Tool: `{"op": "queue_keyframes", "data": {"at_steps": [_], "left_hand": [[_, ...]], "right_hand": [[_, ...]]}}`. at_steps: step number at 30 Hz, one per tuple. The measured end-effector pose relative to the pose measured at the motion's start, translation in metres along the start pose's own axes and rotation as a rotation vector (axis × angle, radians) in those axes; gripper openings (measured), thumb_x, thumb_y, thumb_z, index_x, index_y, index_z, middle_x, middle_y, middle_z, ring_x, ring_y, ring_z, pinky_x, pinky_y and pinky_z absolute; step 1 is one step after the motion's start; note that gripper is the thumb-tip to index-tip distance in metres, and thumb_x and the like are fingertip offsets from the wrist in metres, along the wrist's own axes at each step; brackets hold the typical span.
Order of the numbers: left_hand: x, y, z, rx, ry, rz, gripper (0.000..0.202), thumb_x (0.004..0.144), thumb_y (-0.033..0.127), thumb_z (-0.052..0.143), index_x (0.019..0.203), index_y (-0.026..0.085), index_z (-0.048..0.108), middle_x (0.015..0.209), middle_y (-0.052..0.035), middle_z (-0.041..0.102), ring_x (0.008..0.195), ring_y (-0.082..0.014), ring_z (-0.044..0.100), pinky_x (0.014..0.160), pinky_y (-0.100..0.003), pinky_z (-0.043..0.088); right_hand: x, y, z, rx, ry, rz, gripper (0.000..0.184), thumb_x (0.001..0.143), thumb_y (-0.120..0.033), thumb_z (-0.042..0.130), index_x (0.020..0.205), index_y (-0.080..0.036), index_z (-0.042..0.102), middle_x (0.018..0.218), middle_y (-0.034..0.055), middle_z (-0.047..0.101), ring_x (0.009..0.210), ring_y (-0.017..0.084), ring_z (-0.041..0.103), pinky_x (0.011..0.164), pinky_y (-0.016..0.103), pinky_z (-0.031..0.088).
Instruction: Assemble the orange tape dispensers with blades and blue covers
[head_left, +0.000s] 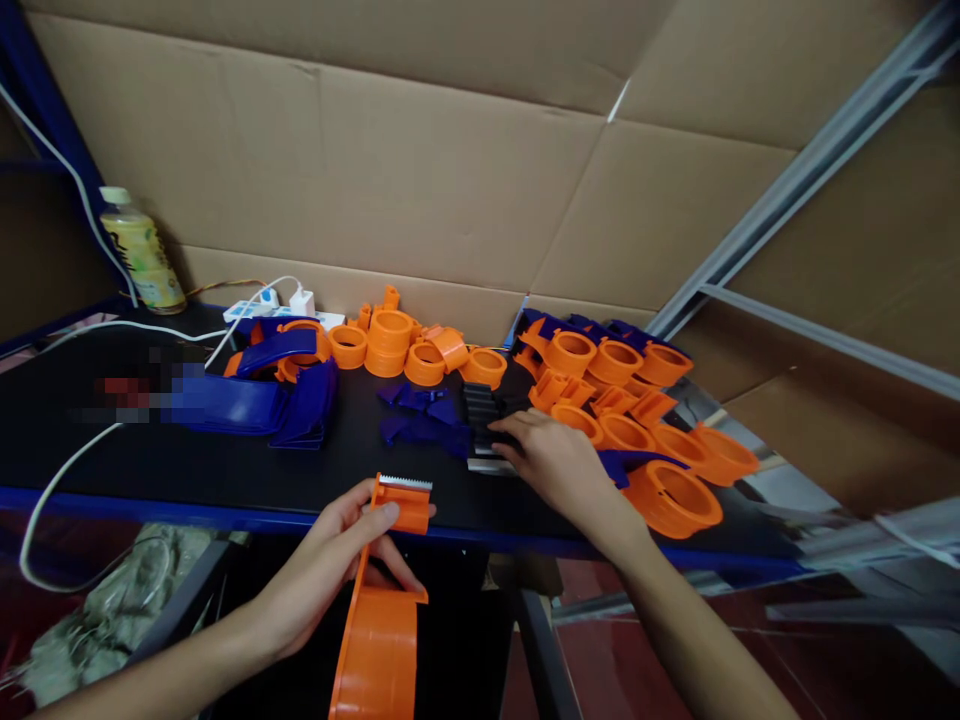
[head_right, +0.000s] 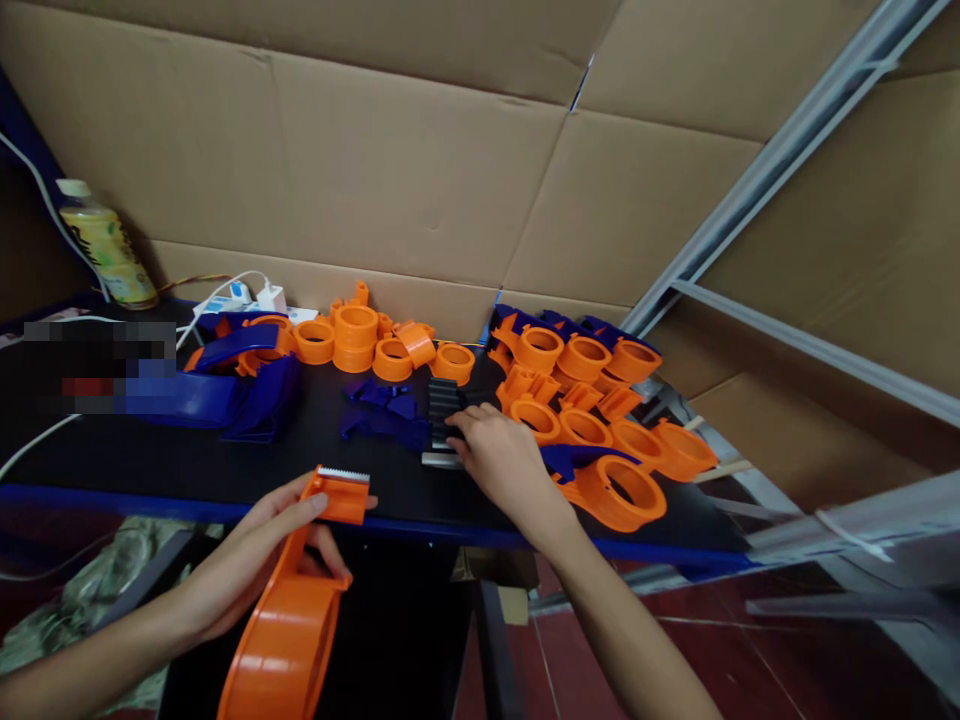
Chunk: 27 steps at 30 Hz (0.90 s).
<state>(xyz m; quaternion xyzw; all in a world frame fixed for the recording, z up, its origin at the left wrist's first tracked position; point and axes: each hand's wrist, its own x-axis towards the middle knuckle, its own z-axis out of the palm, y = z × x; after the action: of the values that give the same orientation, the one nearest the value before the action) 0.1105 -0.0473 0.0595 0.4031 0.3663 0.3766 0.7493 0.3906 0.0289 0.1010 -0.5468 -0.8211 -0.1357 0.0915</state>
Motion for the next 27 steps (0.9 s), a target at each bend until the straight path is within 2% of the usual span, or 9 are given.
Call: {"op": "queue_keyframes", "data": {"at_steps": [3, 6, 9, 12, 15, 18, 21, 24, 27], "left_hand": [[0.000, 0.003, 0.002, -0.017, 0.002, -0.005, 0.039, 0.096, 0.041, 0.058, 0.124, 0.014, 0.057, 0.077, -0.0126, 0.079, 0.062, -0.0204, 0.075, 0.053, -0.021, 0.052], [0.000, 0.006, 0.005, -0.024, 0.007, 0.002, 0.036, 0.097, 0.038, 0.058, 0.124, 0.014, 0.058, 0.072, -0.0101, 0.078, 0.062, -0.0205, 0.076, 0.052, -0.020, 0.052], [0.000, 0.007, 0.006, -0.042, 0.020, 0.012, 0.036, 0.096, 0.038, 0.059, 0.125, 0.015, 0.058, 0.081, -0.0109, 0.079, 0.063, -0.0206, 0.076, 0.053, -0.021, 0.054], [0.000, 0.007, 0.004, -0.062, 0.009, 0.023, 0.040, 0.095, 0.040, 0.061, 0.128, 0.016, 0.057, 0.091, -0.0137, 0.079, 0.066, -0.0212, 0.076, 0.054, -0.023, 0.055], [0.000, 0.006, 0.002, -0.071, 0.009, 0.053, 0.041, 0.095, 0.040, 0.062, 0.128, 0.017, 0.057, 0.103, -0.0160, 0.078, 0.072, -0.0224, 0.077, 0.060, -0.026, 0.057], [0.001, 0.004, 0.001, -0.060, 0.013, 0.068, 0.041, 0.094, 0.039, 0.063, 0.128, 0.017, 0.057, 0.102, -0.0157, 0.078, 0.076, -0.0236, 0.077, 0.064, -0.028, 0.058], [0.002, 0.002, 0.001, -0.037, 0.002, 0.070, 0.040, 0.095, 0.039, 0.062, 0.128, 0.016, 0.056, 0.087, -0.0128, 0.079, 0.074, -0.0232, 0.077, 0.063, -0.026, 0.056], [0.002, 0.002, 0.004, -0.019, -0.007, 0.072, 0.038, 0.094, 0.038, 0.063, 0.124, 0.016, 0.057, 0.080, -0.0109, 0.079, 0.071, -0.0227, 0.077, 0.061, -0.025, 0.055], [0.001, 0.003, 0.006, -0.015, -0.005, 0.066, 0.035, 0.094, 0.038, 0.064, 0.121, 0.016, 0.057, 0.082, -0.0109, 0.079, 0.073, -0.0240, 0.077, 0.063, -0.027, 0.055]], "right_hand": [[0.001, 0.007, 0.011, -0.041, -0.023, -0.012, 0.021, 0.089, -0.016, 0.068, 0.110, -0.022, 0.071, 0.108, 0.0040, 0.074, 0.101, 0.023, 0.068, 0.073, 0.031, 0.051], [0.002, 0.006, 0.017, -0.060, -0.012, -0.010, 0.022, 0.088, -0.014, 0.068, 0.108, -0.022, 0.071, 0.105, 0.0038, 0.074, 0.101, 0.023, 0.066, 0.072, 0.031, 0.050], [0.004, 0.007, 0.019, -0.060, -0.011, -0.029, 0.021, 0.087, -0.012, 0.068, 0.106, -0.020, 0.070, 0.102, 0.0044, 0.073, 0.099, 0.023, 0.066, 0.070, 0.031, 0.050], [0.004, 0.010, 0.015, -0.017, 0.005, -0.069, 0.020, 0.088, -0.013, 0.067, 0.106, -0.019, 0.070, 0.101, 0.0061, 0.073, 0.098, 0.023, 0.066, 0.071, 0.031, 0.051], [0.001, 0.008, 0.002, 0.121, 0.091, -0.119, 0.015, 0.091, -0.019, 0.065, 0.105, -0.019, 0.069, 0.103, 0.0080, 0.072, 0.099, 0.023, 0.066, 0.077, 0.032, 0.053], [-0.005, -0.007, -0.017, 0.356, 0.184, -0.229, 0.012, 0.093, -0.024, 0.065, 0.104, -0.021, 0.067, 0.102, 0.0073, 0.072, 0.096, 0.021, 0.067, 0.079, 0.032, 0.054], [-0.009, -0.032, -0.031, 0.526, 0.163, -0.393, 0.014, 0.093, -0.024, 0.066, 0.107, -0.021, 0.067, 0.103, 0.0068, 0.072, 0.097, 0.020, 0.066, 0.081, 0.032, 0.055], [-0.011, -0.057, -0.029, 0.537, 0.116, -0.477, 0.016, 0.095, -0.022, 0.063, 0.111, -0.022, 0.068, 0.107, 0.0073, 0.070, 0.097, 0.019, 0.065, 0.079, 0.032, 0.055], [-0.013, -0.074, -0.013, 0.568, 0.153, -0.436, 0.019, 0.097, -0.022, 0.060, 0.114, -0.022, 0.069, 0.104, 0.0075, 0.067, 0.090, 0.016, 0.066, 0.074, 0.028, 0.055]]}}
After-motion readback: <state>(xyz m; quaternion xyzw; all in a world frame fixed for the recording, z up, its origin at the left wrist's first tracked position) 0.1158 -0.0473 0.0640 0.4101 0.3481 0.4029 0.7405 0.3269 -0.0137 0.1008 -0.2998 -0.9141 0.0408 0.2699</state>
